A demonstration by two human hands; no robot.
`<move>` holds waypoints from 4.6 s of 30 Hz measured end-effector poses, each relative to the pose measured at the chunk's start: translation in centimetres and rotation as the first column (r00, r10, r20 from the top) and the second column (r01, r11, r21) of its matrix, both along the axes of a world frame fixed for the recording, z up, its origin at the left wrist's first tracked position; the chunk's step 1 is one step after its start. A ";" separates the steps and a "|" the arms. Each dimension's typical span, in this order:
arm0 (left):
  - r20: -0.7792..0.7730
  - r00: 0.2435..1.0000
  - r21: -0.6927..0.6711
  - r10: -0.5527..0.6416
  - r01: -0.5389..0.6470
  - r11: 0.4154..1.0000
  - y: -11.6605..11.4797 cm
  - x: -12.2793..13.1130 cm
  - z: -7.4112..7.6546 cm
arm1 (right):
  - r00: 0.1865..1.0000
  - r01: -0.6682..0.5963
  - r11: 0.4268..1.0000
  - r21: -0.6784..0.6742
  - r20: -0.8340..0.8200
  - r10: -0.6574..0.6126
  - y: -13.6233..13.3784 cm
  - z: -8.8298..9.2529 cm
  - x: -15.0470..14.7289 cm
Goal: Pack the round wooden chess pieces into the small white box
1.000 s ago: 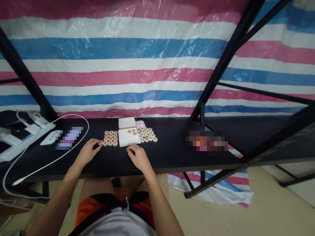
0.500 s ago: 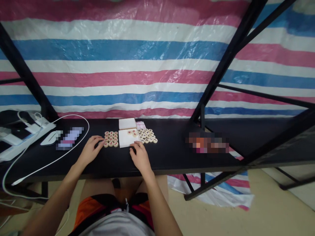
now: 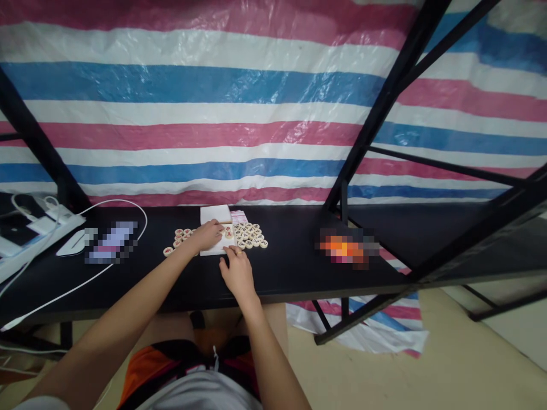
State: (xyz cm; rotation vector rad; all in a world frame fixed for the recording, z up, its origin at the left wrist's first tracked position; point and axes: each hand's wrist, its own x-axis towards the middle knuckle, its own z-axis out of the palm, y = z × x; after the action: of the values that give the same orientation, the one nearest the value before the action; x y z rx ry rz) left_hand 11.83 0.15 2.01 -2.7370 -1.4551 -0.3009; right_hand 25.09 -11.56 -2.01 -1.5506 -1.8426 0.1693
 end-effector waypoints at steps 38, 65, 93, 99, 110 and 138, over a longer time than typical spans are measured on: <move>0.562 0.785 -0.161 0.261 -0.205 0.965 -4.8 -15.6 -1.6 | 0.992 -0.007 0.999 -0.038 -0.128 0.002 0.0 0.1 0.2; 0.513 0.830 -0.105 0.220 -0.193 0.976 -5.5 -14.9 -1.4 | 0.996 0.088 0.974 0.211 -0.035 -0.082 -0.3 0.7 -0.1; 0.566 0.800 0.087 0.200 -0.299 0.950 -5.5 -15.1 -1.0 | 0.957 0.094 0.994 0.062 0.269 -0.108 6.6 5.2 -0.6; 0.581 0.814 0.464 -0.010 -0.320 0.826 -6.5 -13.9 -0.4 | 0.926 -0.340 0.935 0.104 -0.137 0.352 1.5 3.3 -1.5; 0.567 0.775 0.361 -0.280 0.073 0.930 -11.2 -5.8 -1.9 | 0.915 -0.375 0.926 0.035 -0.148 0.376 0.1 1.2 -1.7; 0.866 0.429 -0.242 0.258 -0.093 0.966 -9.8 -8.8 0.5 | 0.954 -0.118 0.986 0.122 -0.261 0.146 0.6 0.5 -1.1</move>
State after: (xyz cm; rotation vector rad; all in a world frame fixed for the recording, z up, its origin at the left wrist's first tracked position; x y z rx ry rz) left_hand 3.00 -9.62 2.51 -2.5046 -1.9517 -1.9667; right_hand 23.99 -10.92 -1.53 -1.2647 -1.7101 0.3237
